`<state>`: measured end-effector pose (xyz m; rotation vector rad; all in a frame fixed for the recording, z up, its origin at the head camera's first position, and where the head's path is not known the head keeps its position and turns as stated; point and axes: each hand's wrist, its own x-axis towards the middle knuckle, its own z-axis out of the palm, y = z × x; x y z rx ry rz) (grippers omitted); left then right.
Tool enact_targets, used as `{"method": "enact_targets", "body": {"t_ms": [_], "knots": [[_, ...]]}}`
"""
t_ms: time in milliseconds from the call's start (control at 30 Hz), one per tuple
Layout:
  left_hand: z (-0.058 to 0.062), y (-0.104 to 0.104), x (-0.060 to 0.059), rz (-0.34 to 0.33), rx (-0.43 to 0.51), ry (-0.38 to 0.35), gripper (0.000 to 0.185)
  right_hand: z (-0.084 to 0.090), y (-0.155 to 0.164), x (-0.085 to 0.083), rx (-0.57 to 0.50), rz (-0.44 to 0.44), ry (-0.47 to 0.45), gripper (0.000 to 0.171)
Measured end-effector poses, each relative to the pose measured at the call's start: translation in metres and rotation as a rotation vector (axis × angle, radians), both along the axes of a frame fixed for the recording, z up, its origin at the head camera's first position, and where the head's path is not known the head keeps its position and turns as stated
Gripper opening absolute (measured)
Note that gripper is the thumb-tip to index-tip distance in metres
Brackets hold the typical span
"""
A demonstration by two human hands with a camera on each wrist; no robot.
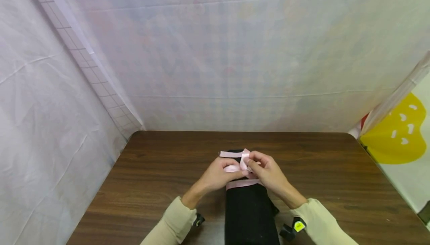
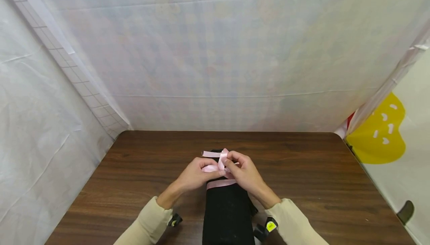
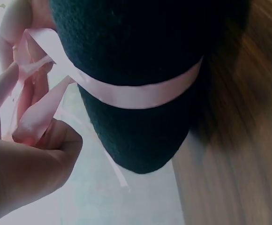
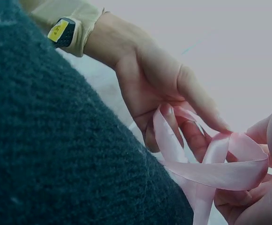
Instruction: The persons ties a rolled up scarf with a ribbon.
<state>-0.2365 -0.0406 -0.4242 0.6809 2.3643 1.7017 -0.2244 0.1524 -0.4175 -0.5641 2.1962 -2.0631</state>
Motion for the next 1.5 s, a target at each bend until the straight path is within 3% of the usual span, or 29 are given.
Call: {"method": "enact_targets", "body": {"t_ms": [300, 533, 767, 900, 1067, 1300, 1400, 1500], "knots": [[-0.001, 0.001, 0.001, 0.005, 0.084, -0.083, 0.014, 0.002, -0.002, 0.001, -0.027, -0.071, -0.050, 0.023], [0.000, -0.002, 0.003, 0.016, 0.057, -0.007, 0.012, 0.004, -0.001, 0.001, 0.010, -0.161, -0.072, 0.026], [-0.001, -0.003, 0.004, -0.011, 0.065, 0.064, 0.013, 0.005, 0.000, 0.001, 0.011, -0.179, -0.089, 0.018], [-0.002, -0.002, 0.006, -0.016, 0.065, 0.071, 0.011, 0.002, 0.002, 0.000, 0.020, -0.147, -0.045, 0.016], [-0.001, -0.002, 0.006, 0.007, 0.068, 0.079, 0.011, 0.001, 0.006, 0.001, 0.137, -0.110, 0.051, 0.018], [0.000, -0.002, 0.003, 0.031, 0.062, 0.125, 0.009, 0.004, 0.011, 0.003, 0.182, 0.050, 0.044, 0.031], [0.001, 0.000, 0.003, 0.040, 0.037, 0.133, 0.008, 0.003, 0.012, 0.003, 0.216, 0.045, 0.106, 0.024], [0.001, 0.002, 0.002, 0.042, 0.026, 0.143, 0.007, 0.002, 0.011, 0.003, 0.295, -0.026, 0.216, 0.013]]}}
